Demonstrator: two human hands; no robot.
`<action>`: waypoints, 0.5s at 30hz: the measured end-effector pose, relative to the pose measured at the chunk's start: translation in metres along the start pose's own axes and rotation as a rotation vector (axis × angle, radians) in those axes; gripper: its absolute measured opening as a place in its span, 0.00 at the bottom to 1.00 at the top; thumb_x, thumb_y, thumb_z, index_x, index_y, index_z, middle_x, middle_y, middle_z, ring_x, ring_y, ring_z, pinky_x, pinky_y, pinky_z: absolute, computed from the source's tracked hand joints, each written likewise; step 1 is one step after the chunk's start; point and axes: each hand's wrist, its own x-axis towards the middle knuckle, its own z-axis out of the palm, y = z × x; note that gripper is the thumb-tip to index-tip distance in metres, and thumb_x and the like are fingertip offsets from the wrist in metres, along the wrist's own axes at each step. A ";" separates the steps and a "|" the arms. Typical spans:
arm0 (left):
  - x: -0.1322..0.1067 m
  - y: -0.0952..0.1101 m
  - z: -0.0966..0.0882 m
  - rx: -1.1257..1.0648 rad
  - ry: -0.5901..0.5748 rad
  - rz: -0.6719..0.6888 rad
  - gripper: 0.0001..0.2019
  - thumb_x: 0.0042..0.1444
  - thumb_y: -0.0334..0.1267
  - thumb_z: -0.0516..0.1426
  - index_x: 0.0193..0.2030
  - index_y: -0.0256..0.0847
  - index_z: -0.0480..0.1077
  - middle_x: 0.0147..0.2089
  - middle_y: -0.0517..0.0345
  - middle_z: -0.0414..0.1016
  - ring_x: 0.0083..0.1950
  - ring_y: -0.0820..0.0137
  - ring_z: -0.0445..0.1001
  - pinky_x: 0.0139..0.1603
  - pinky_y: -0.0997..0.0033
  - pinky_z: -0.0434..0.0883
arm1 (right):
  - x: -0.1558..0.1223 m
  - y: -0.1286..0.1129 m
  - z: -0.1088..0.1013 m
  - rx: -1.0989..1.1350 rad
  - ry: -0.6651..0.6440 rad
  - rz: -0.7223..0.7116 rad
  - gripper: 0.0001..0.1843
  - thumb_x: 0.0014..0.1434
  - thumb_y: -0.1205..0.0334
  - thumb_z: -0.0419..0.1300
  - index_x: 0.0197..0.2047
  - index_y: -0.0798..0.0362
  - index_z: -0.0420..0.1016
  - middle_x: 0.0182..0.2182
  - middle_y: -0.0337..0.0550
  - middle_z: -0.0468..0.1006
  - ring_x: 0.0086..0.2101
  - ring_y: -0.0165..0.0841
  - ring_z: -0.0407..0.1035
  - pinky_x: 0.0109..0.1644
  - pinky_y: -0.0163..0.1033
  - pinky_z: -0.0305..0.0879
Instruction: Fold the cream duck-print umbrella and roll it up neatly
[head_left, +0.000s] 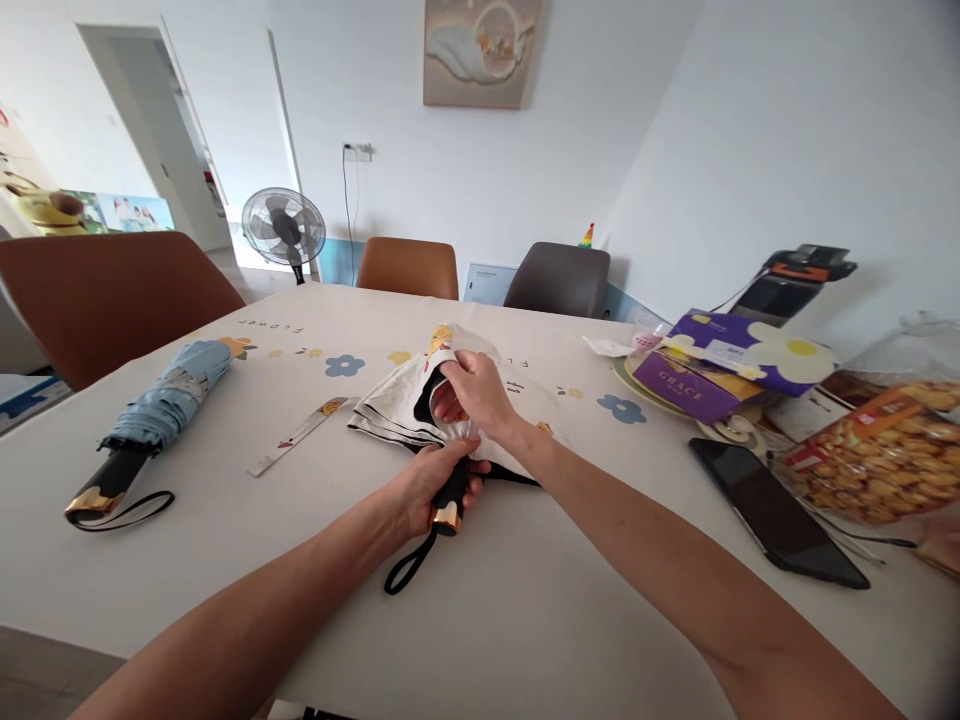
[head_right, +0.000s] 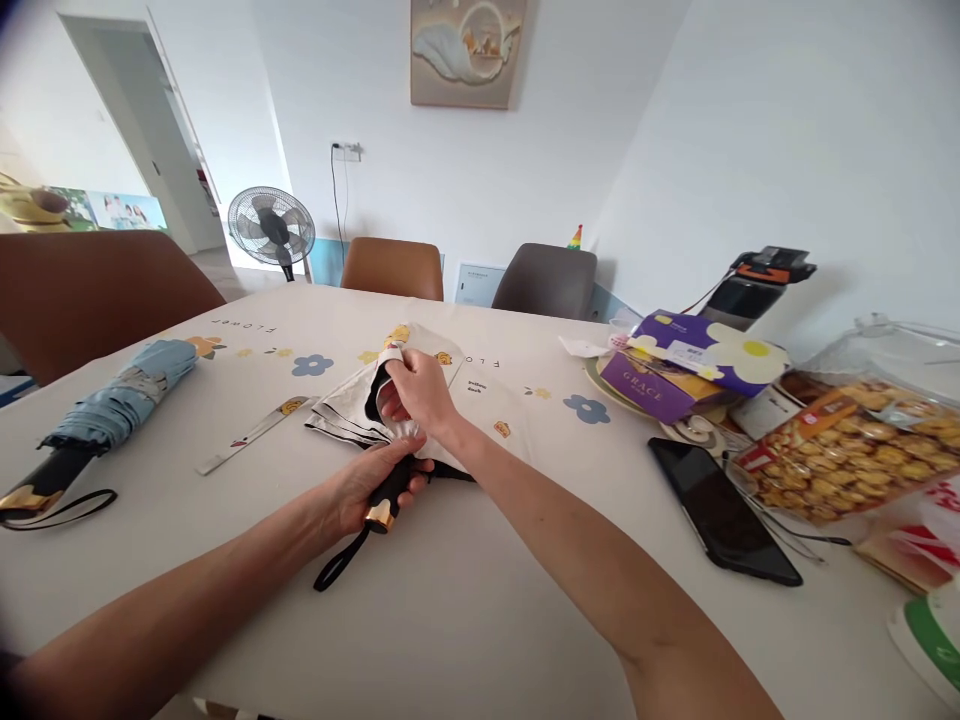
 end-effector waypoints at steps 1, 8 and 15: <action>-0.001 0.001 0.001 0.003 0.009 -0.014 0.10 0.53 0.40 0.57 0.31 0.36 0.61 0.24 0.58 0.69 0.15 0.80 0.62 0.11 0.81 0.59 | 0.002 -0.003 0.000 -0.020 -0.005 -0.025 0.11 0.53 0.56 0.53 0.24 0.52 0.60 0.14 0.36 0.70 0.13 0.31 0.67 0.12 0.31 0.59; -0.008 0.006 0.002 -0.031 0.033 -0.068 0.10 0.54 0.41 0.55 0.30 0.38 0.59 0.21 0.61 0.66 0.14 0.79 0.61 0.10 0.82 0.56 | 0.018 -0.021 0.019 -0.202 -0.236 -0.116 0.05 0.47 0.63 0.59 0.27 0.53 0.65 0.26 0.43 0.76 0.28 0.33 0.72 0.26 0.35 0.69; -0.004 0.004 0.000 -0.103 -0.008 -0.079 0.11 0.53 0.42 0.56 0.31 0.37 0.60 0.22 0.61 0.64 0.16 0.80 0.61 0.11 0.82 0.59 | 0.003 -0.019 -0.021 -0.287 0.009 -0.293 0.11 0.50 0.60 0.57 0.38 0.54 0.68 0.42 0.45 0.74 0.45 0.35 0.68 0.51 0.44 0.63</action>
